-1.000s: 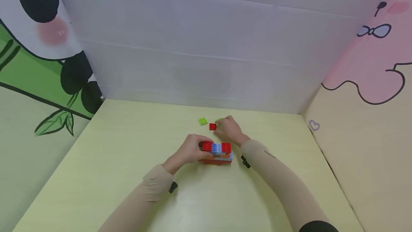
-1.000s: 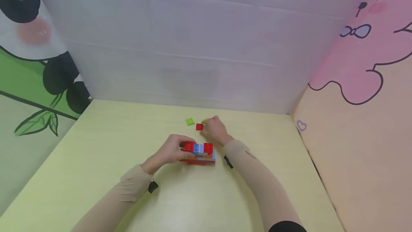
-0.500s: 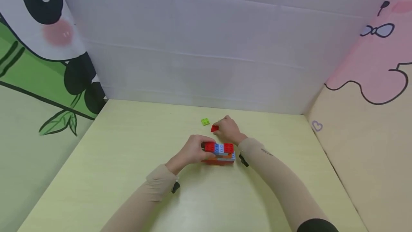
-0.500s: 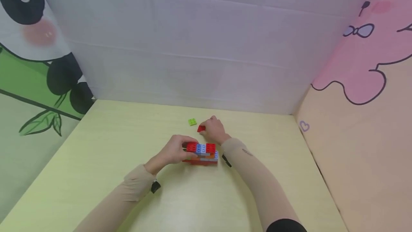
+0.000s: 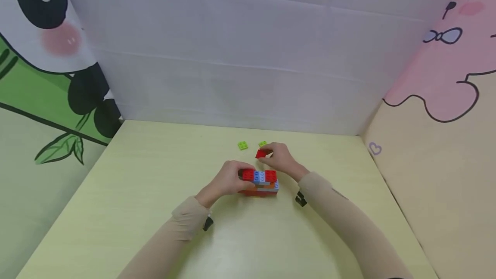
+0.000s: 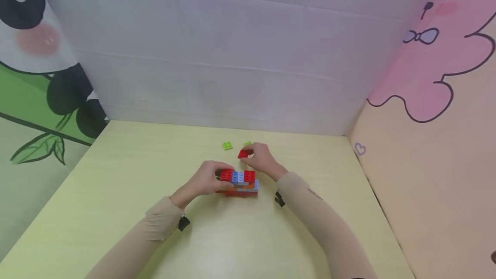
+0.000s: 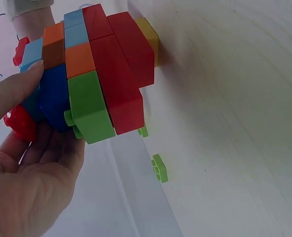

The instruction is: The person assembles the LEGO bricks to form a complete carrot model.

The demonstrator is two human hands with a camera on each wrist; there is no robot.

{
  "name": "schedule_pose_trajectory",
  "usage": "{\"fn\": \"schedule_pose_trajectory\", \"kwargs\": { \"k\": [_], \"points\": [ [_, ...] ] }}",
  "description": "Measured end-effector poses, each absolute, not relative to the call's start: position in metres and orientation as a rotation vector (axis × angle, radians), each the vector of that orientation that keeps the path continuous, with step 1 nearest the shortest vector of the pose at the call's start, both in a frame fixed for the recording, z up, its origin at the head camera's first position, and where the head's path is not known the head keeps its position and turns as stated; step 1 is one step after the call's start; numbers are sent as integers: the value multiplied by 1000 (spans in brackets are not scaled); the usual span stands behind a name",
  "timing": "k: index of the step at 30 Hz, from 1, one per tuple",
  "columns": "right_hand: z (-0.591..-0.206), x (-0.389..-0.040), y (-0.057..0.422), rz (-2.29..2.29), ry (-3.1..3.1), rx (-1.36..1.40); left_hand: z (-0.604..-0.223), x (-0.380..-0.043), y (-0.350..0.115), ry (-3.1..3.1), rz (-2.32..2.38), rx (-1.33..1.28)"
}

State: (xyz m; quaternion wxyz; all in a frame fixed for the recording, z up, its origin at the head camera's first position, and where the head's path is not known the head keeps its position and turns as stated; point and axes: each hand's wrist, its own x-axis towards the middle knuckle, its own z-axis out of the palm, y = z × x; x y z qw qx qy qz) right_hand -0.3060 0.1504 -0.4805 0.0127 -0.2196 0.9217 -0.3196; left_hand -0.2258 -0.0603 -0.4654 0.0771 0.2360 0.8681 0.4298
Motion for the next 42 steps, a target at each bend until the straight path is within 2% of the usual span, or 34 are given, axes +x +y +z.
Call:
{"fn": "schedule_pose_trajectory", "kwargs": {
  "k": [22,30,42],
  "points": [
    [-427,-247,160,-1291,2714,-870,-460,-226,-64,2592,1290,646],
    [-422,-238,158,-1188,2679,-992,-459,-228,-63,2571,1310,654],
    [-422,-230,156,-1155,2626,-1036,-460,-226,-62,2588,1282,703]
  ]
}}
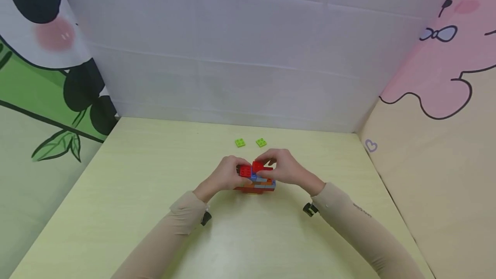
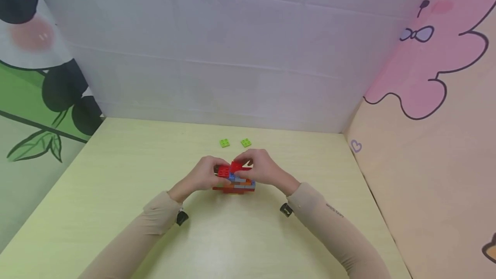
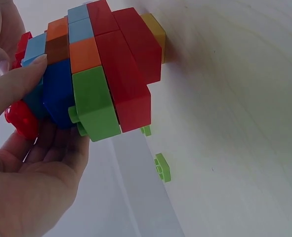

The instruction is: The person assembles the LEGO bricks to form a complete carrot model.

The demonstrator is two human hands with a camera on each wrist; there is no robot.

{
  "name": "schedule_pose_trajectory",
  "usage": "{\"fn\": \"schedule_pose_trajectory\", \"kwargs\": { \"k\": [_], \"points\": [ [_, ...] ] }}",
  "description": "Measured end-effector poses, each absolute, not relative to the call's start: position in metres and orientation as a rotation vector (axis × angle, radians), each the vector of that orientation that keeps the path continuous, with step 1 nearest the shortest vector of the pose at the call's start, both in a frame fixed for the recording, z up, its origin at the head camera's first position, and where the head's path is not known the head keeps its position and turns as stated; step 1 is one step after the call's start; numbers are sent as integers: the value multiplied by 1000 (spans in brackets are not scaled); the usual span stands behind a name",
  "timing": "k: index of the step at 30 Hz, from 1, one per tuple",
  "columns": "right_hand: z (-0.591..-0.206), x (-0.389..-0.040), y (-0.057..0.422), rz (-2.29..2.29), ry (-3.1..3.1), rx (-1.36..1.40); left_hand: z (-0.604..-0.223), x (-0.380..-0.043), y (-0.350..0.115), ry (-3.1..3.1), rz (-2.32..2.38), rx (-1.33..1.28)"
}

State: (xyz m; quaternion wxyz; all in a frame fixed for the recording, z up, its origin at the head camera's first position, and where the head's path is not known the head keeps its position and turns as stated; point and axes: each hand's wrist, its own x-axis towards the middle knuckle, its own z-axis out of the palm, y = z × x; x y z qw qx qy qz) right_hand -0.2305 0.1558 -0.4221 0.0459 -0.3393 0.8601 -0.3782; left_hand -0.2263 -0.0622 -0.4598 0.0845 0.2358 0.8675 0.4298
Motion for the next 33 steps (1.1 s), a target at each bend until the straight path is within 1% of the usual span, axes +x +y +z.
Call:
{"fn": "schedule_pose_trajectory", "kwargs": {
  "k": [13,33],
  "points": [
    [-426,-231,150,-1146,2574,-1091,-460,-227,-62,2587,1272,716],
    [-421,-230,147,-1052,2592,-1019,-459,-228,-62,2577,1276,728]
  ]
}}
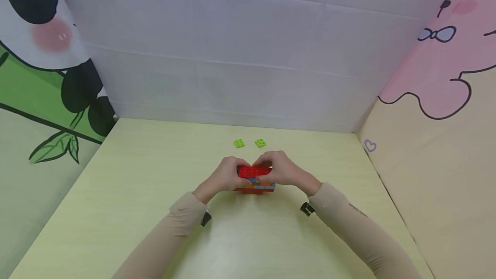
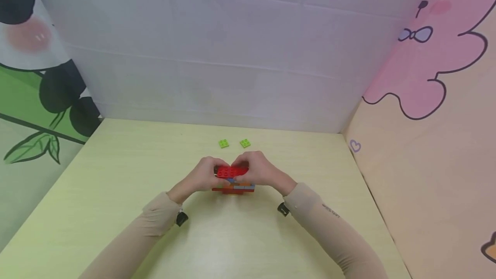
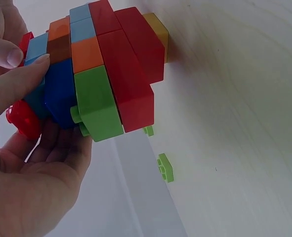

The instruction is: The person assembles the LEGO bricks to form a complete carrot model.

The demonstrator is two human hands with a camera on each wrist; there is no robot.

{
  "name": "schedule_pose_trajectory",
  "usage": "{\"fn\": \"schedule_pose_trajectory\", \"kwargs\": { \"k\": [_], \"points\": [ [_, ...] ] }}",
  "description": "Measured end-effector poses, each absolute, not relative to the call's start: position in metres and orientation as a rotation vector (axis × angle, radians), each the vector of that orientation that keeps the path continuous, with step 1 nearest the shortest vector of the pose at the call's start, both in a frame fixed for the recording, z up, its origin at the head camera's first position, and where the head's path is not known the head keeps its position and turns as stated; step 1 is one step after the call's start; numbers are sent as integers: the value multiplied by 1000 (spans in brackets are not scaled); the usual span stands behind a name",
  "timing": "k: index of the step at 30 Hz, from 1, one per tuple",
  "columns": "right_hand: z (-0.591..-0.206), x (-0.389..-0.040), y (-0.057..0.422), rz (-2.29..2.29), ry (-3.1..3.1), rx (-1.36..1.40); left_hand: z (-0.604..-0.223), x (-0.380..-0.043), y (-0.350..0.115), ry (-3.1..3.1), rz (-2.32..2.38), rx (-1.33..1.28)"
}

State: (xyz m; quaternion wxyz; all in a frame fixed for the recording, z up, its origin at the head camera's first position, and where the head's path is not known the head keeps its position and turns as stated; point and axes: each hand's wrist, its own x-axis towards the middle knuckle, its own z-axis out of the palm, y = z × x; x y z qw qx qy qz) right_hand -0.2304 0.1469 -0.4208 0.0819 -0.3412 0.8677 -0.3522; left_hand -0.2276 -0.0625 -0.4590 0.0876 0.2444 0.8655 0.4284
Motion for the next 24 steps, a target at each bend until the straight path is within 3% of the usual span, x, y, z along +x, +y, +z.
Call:
{"fn": "schedule_pose_trajectory", "kwargs": {
  "k": [24],
  "points": [
    [-420,-228,144,-1025,2603,-963,-455,-225,-62,2598,1248,730]
  ]
}}
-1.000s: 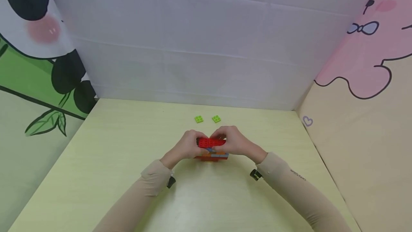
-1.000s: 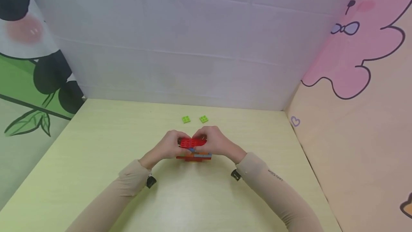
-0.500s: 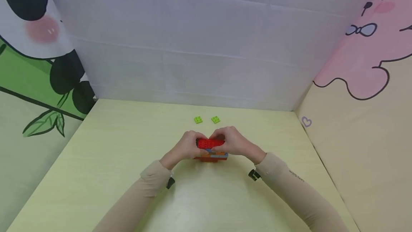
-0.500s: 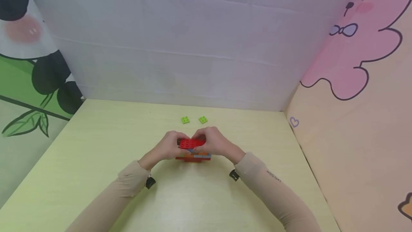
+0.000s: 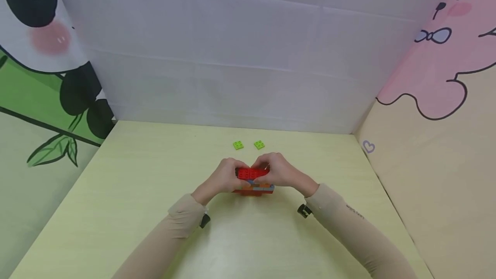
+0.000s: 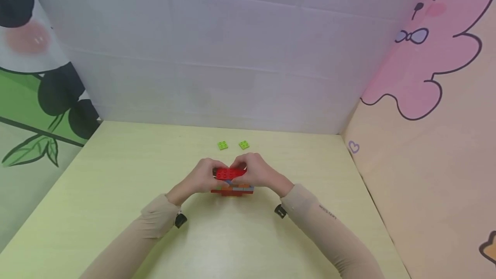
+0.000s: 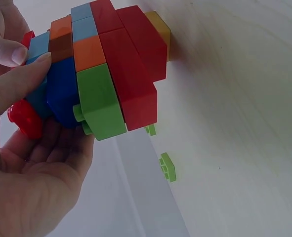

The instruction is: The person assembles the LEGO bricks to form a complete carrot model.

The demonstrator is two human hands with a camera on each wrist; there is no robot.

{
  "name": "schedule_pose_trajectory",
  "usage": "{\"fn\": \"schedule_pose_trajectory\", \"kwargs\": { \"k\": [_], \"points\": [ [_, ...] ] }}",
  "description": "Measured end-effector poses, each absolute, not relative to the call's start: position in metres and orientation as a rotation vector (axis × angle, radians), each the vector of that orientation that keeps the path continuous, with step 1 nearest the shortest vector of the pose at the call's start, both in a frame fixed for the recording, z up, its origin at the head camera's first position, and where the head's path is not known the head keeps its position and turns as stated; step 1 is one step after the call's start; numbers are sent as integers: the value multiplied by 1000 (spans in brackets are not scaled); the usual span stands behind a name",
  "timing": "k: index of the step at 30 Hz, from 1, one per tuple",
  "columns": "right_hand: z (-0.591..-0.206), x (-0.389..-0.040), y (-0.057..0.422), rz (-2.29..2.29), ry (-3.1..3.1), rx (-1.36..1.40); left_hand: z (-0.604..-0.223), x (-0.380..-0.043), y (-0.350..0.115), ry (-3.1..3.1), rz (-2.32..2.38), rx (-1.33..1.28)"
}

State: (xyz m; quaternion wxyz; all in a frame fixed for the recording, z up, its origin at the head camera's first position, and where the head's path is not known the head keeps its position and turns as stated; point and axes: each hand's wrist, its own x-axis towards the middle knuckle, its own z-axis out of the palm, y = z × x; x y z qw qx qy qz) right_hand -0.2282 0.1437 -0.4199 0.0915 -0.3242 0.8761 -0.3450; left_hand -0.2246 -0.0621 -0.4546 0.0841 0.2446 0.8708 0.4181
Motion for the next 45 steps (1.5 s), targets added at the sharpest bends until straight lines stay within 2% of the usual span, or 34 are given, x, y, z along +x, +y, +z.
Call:
{"fn": "schedule_pose_trajectory", "kwargs": {
  "k": [21,31,45],
  "points": [
    [-422,-222,140,-908,2687,-949,-457,-225,-60,2582,1248,697],
    [-410,-225,135,-834,2665,-923,-455,-225,-62,2581,1245,713],
    [-427,-222,141,-1032,2702,-829,-455,-227,-63,2581,1263,743]
  ]
}}
